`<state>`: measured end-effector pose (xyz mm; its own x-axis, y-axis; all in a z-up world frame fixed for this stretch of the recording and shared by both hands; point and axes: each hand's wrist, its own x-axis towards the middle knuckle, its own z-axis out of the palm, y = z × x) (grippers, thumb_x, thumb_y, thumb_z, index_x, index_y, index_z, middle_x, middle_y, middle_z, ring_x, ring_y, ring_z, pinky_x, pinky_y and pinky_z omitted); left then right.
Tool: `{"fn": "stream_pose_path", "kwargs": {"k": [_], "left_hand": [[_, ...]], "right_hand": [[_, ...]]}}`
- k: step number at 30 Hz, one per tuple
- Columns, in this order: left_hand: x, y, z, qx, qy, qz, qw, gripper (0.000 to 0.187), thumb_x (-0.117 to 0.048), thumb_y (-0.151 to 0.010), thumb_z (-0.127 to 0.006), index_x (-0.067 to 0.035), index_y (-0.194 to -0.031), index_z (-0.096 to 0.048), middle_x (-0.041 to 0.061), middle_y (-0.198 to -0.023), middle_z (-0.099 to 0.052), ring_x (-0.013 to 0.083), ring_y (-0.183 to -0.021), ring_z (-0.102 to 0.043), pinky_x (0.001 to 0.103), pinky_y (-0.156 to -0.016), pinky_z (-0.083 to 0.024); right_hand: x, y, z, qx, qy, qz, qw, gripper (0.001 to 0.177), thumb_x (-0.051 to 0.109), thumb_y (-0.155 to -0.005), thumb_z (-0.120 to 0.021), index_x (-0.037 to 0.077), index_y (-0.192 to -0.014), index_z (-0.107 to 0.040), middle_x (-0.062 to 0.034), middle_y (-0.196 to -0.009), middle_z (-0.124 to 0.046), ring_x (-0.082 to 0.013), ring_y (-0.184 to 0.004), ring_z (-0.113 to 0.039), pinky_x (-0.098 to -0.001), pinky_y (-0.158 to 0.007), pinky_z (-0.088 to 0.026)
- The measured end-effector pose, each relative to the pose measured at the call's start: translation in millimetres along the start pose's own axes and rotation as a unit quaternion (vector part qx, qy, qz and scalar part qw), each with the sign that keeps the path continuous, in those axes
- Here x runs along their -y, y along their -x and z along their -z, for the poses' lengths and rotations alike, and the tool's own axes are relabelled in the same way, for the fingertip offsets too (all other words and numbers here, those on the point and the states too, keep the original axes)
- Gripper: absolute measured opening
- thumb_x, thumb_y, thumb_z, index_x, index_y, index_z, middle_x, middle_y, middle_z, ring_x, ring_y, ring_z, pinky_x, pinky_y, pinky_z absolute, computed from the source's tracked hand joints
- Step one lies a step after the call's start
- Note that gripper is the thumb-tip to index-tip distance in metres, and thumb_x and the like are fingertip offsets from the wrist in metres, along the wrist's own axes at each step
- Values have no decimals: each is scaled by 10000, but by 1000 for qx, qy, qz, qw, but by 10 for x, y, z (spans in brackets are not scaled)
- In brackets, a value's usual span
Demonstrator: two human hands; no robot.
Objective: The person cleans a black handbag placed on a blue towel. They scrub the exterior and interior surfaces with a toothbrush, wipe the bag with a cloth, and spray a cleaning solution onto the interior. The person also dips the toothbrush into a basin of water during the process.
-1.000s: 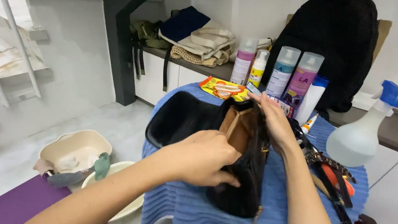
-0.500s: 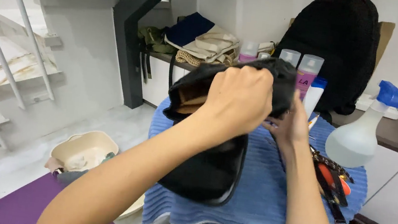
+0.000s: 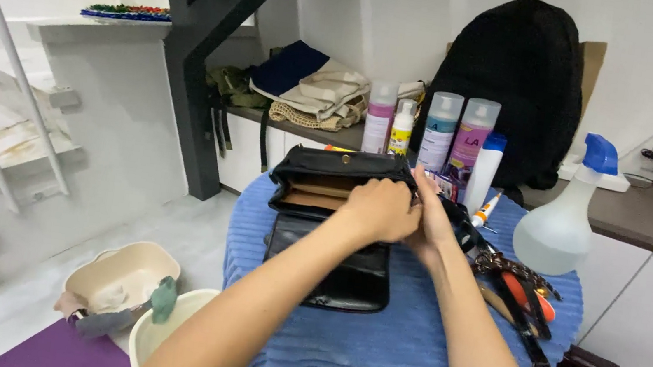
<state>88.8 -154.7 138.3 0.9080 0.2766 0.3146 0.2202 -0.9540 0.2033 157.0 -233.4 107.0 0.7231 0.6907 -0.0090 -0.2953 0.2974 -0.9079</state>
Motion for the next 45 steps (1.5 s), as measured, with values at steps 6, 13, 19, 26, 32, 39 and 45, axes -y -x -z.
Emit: {"fn": "stream_pose_path", "kwargs": {"k": [6, 13, 19, 26, 32, 39, 45], "left_hand": [[289, 581, 589, 13, 134, -167, 977, 345, -202, -901, -572, -14, -1129, -748, 254, -1061, -761, 493, -1095, -680, 562, -970, -529], [1194, 1116, 705, -275, 32, -217, 936, 837, -438, -661, -907, -262, -1425, -612, 129, -1463, -567, 413, -1300, -525, 571, -1116, -393], [1606, 967, 352, -185, 106, -141, 967, 1064, -213, -693, -904, -319, -1597, -355, 168, -1585, -396, 470, -1420, -412, 575, -1201, -340], [1588, 822, 84, -359, -102, -206, 905, 510, -329, -948, -707, -273, -1436, -571, 42, -1241, -638, 380, -1200, -637, 450, -1083, -507], [1404, 919, 280, -489, -138, -224, 832, 401, -314, -915, -785, -261, -1304, -701, -1, -1166, -689, 338, -1133, -689, 422, -1044, -555], [811, 1329, 691, -500, -129, -324, 792, 341, -338, -905, -795, -199, -1211, -736, 47, -1124, -734, 358, -1048, -725, 457, -999, -577], [672, 1617, 371, -471, -60, -298, 829, 464, -503, -807, -824, -252, -1186, -734, -5, -1141, -747, 315, -1002, -744, 393, -877, -624]], "right_hand": [[-22, -91, 14, -15, -7, -4, 1000, 875, 664, -807, -700, 148, -1453, -413, -143, -1310, -428, -285, -1139, -517, -504, -1003, -460], [24, 187, -165, -17, -14, 29, 999, 922, 769, -773, -604, 137, -1443, -554, -208, -1352, -579, -385, -1220, -611, -578, -1009, -473], [9, 294, -284, 26, 41, 69, 996, 1033, 599, -842, -704, 350, -1647, -106, -334, -1653, -106, -516, -1525, -188, -767, -1113, -172], [-230, -275, 156, 41, 5, 219, 975, 623, 155, -896, -774, 215, -1467, -530, -115, -1276, -607, -264, -1171, -630, -427, -1048, -504], [-32, -11, 59, 88, 36, 267, 959, 967, -131, -677, -843, 171, -1512, -461, -123, -1346, -611, -271, -1210, -621, -425, -1051, -527], [-5, 26, 394, 38, -39, 232, 971, 456, 328, -941, -706, 225, -1378, -628, -85, -1248, -705, -228, -1140, -693, -466, -1065, -519], [24, 572, 662, -9, 4, 130, 991, 454, 261, -984, -617, 165, -1424, -565, -149, -1241, -640, -345, -1150, -660, -587, -1016, -514]]}}
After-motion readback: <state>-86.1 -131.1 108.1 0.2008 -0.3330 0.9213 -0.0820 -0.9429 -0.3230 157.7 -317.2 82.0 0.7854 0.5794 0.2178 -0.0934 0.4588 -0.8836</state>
